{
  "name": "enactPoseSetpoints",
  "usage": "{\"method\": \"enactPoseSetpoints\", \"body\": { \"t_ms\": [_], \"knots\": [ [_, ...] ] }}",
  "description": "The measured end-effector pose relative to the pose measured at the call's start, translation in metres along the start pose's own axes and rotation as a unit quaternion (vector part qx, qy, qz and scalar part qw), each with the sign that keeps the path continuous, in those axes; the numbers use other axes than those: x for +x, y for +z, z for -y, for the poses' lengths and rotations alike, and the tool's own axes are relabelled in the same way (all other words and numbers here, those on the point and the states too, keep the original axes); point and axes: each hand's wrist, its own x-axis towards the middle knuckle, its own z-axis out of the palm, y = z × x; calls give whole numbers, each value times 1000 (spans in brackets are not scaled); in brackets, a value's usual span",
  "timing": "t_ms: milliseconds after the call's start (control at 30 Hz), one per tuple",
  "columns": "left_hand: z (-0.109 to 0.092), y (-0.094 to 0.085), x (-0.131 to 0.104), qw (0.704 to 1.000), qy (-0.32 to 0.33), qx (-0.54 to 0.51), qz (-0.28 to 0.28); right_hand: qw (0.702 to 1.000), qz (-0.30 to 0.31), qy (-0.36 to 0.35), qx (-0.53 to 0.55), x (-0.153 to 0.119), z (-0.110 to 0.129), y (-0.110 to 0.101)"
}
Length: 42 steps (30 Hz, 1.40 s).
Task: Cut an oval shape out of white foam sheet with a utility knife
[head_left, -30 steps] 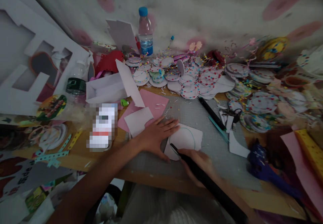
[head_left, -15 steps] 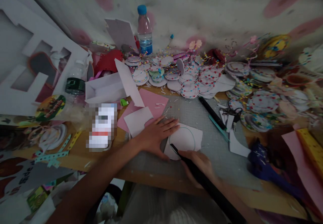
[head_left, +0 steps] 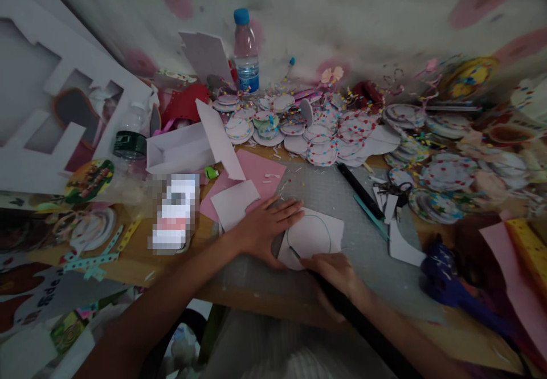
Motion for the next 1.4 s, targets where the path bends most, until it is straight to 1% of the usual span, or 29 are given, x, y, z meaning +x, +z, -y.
{"method": "enactPoseSetpoints", "body": {
  "t_ms": [133, 333, 433, 500, 600, 667, 767, 833, 1000, 1067, 1167, 1400],
  "knots": [
    [-1, -2, 0, 1000, -4, 7, 11, 1000, 13, 1, -5, -5, -2, -4],
    [-1, -1, 0, 1000, -4, 5, 3, 999, 11, -30, 29, -6, -6, -11],
    [-1, 0, -1, 1000, -5, 5, 5, 999, 15, -28, 41, -6, -6, -15],
    [-1, -3, 0, 1000, -2, 9, 13, 998, 23, -16, 48, -5, -4, -16],
    [2, -15, 7, 999, 22, 25, 31, 998, 27, 12, 52, -2, 0, -12],
    [5, -27, 12, 997, 43, 38, 43, 997, 8, 50, 57, 1, 2, -7],
    [10, -38, 16, 996, 49, 53, 57, 990, -47, 116, 66, 4, 3, 2],
    [11, -36, 15, 996, 40, 55, 58, 984, -80, 145, 69, 5, 3, 7],
    [10, -14, 9, 998, 7, 63, 29, 974, -117, 176, 83, 2, 9, 15],
    [9, -9, 9, 998, -5, 68, 15, 970, -133, 187, 84, 1, 12, 16],
    [9, -9, 10, 998, -2, 67, 6, 967, -143, 193, 83, 2, 13, 17],
    [12, -10, 11, 998, -11, 57, 11, 973, -125, 183, 69, 0, 7, 11]
  ]
}}
